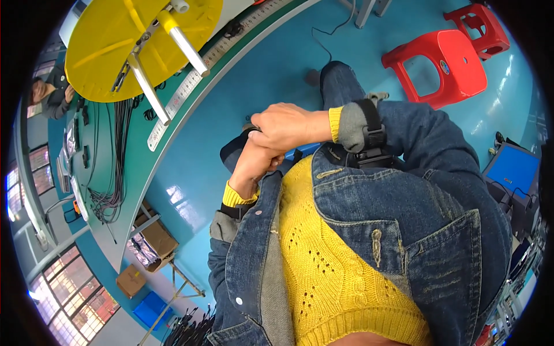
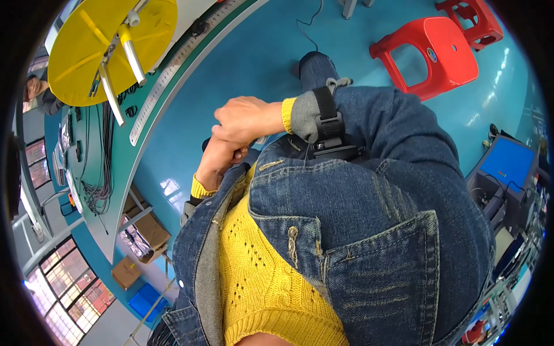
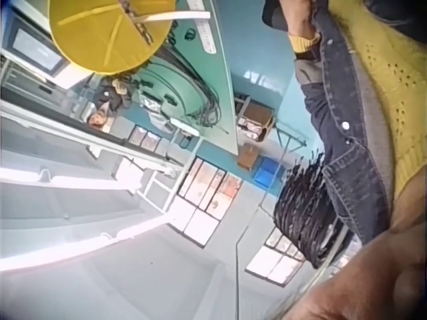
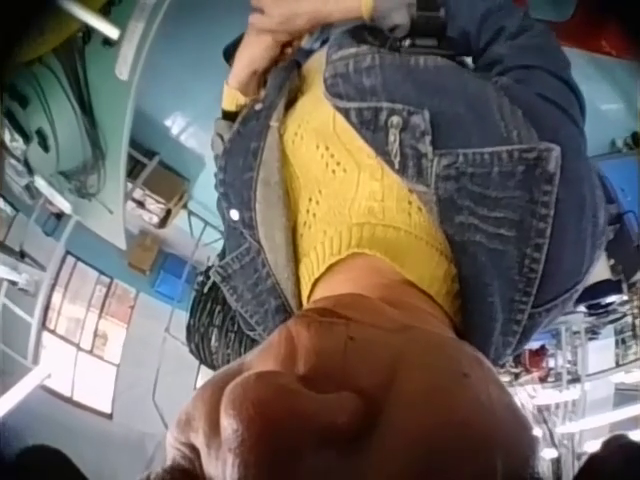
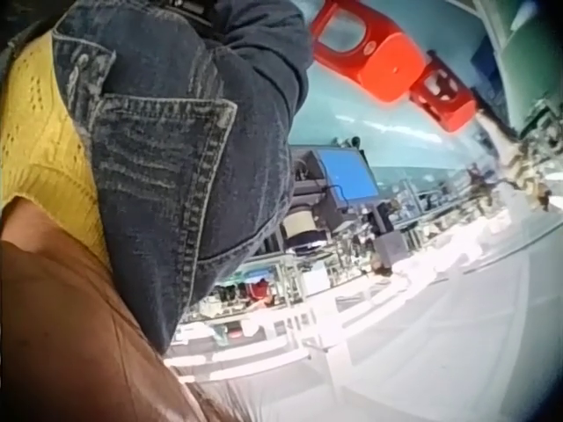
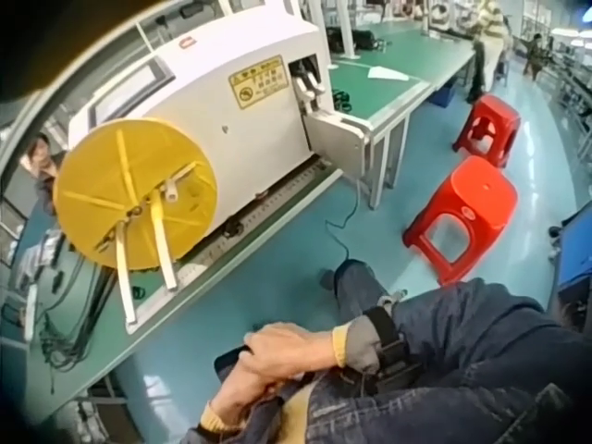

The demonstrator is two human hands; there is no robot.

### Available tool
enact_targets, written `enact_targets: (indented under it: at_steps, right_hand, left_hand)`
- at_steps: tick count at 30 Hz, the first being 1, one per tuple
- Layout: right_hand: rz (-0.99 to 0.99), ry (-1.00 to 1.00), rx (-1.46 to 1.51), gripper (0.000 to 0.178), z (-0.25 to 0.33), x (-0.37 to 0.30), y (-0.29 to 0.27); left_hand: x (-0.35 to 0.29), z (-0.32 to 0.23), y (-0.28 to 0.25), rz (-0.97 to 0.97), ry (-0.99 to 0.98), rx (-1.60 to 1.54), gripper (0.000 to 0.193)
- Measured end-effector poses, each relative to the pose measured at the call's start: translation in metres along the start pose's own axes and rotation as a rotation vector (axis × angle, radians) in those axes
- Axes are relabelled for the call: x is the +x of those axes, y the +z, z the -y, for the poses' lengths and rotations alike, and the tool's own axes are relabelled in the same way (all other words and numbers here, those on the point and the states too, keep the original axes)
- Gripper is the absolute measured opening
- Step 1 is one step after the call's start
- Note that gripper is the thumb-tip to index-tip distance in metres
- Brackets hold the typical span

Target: The person winds a cable around the spindles of a machine, removes the coiled cable, and secures it with a tie by hand, repeating the process for several cables.

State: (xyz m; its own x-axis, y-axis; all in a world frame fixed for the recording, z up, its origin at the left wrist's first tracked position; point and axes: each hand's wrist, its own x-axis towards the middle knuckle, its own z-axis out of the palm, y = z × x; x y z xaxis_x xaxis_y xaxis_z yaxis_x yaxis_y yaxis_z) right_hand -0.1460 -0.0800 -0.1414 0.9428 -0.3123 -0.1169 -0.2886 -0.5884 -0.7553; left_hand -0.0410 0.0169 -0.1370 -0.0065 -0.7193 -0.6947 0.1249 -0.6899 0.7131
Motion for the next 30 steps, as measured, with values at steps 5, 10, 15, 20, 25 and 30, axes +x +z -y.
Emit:
enact_targets:
  at_steps: [5, 10, 15, 20, 25, 30]
  right_hand:
    - [0.155, 0.059, 0.241, 0.049, -0.012, 0.016, -0.005]
    - [0.238, 0.236, 0.401, 0.049, -0.002, 0.020, -0.020]
    - [0.070, 0.040, 0.286, 0.051, -0.009, 0.027, -0.018]
    - [0.097, -0.037, 0.233, 0.045, 0.003, 0.030, -0.015]
    - [-0.017, -0.015, -0.135, 0.040, 0.039, 0.025, -0.011]
    - [0.002, -0.015, -0.084, 0.045, 0.025, 0.032, 0.016]
  left_hand:
    - [-0.007, 0.010, -0.010, 0.283, -0.040, -0.563, 0.032]
    - [-0.002, 0.016, -0.017, 0.440, 0.033, -0.909, 0.046]
    - [-0.014, 0.010, -0.010, 0.287, 0.106, -0.927, 0.044]
    - [-0.021, 0.021, -0.021, 0.220, 0.205, -0.661, 0.032]
    - [-0.005, 0.024, 0.003, -0.363, 0.603, 0.220, 0.019]
    - [0.020, 0.062, -0.014, -0.508, 0.791, 0.412, 0.019]
